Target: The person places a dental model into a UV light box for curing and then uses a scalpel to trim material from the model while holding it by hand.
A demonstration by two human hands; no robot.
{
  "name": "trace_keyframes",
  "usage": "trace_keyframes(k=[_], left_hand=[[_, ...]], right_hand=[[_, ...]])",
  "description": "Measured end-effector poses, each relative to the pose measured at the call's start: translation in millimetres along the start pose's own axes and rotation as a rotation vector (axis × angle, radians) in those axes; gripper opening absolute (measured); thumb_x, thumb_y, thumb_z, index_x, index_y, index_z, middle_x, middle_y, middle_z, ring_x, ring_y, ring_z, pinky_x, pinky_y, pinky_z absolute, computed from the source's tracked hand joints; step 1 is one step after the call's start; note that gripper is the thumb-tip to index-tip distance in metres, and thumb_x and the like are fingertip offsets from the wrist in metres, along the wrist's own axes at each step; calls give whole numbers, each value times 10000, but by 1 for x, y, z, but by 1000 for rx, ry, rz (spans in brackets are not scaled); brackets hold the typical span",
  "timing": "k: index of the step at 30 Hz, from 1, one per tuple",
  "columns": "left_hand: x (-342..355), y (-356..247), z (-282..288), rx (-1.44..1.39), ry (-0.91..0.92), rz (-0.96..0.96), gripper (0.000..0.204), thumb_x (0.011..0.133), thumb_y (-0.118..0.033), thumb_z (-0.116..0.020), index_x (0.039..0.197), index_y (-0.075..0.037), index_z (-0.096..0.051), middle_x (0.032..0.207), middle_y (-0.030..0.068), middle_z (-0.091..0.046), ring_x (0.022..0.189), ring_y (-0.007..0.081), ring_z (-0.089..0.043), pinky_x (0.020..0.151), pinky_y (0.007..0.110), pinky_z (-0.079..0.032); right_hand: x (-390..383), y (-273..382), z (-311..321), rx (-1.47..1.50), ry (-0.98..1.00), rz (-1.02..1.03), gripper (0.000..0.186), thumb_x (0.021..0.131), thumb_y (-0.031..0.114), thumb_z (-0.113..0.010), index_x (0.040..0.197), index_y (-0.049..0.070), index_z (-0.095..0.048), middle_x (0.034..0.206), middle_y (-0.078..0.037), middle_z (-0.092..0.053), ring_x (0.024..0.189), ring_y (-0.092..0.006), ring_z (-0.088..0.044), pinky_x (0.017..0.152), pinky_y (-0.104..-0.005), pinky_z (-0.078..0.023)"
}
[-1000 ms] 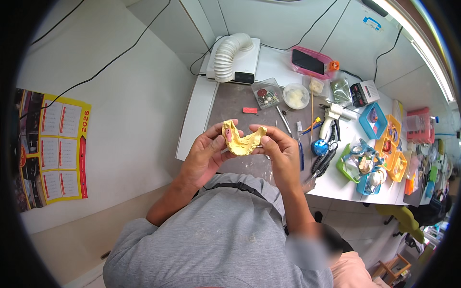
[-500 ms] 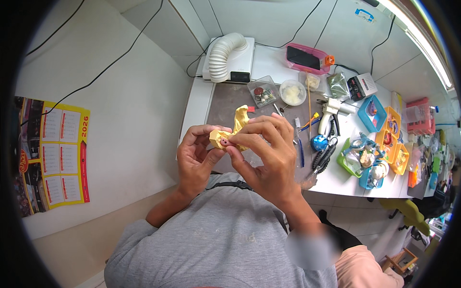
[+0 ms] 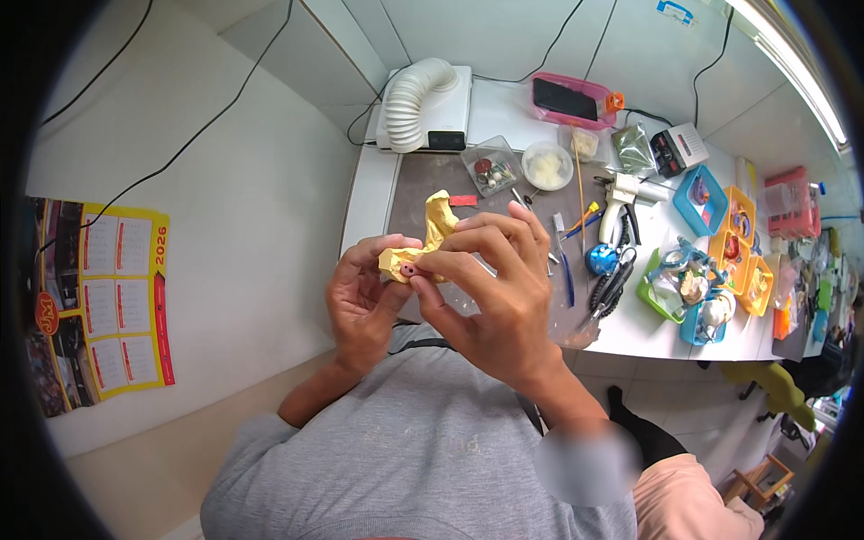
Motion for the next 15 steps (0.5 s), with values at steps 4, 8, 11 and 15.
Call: trace_keyframes(k=[4,8,11,15], left_hand=[[1,-2,-1,47,-10,-19,391,959,-13,-678,1320,2,-531,1287,158,-634,1142,158,-642,986,300,-558],[0,-1,-1,-2,6,-27,399,927,56,-683,1304,15,-558,1295,153,-597,1227,217,-599,1045,343,-550],[0,-1,-1,-5,7,-27,402,927,51,-686,1305,12,-554,1296,150,-596,1237,217,-591,1048,346,-546],[0,1,-1,2,15,-26,405,927,44,-690,1305,6,-550,1299,146,-596,1251,213,-580,1047,345,-547]], right_hand=[[2,1,-2,11,9,-9,272,728,138,-863,973,178,-753,915,28,-653,1038,-204,-632,1107,-524,-346],[1,0,-3,20,4,2,257,736,135,-858,965,176,-749,892,30,-650,1028,-197,-636,1113,-527,-339],[2,0,-2,26,5,-11,234,737,136,-858,939,172,-745,886,31,-651,1018,-192,-638,1114,-523,-340],[3,-1,-2,38,5,-26,227,728,135,-859,918,169,-742,883,34,-654,1010,-188,-636,1116,-514,-344]])
Point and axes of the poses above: each hand's wrist, its own x-axis towards the middle knuckle, its own z-axis out of the back of the hand, y = z × x, the point moved 6 cm from there along x, towards the middle knuckle
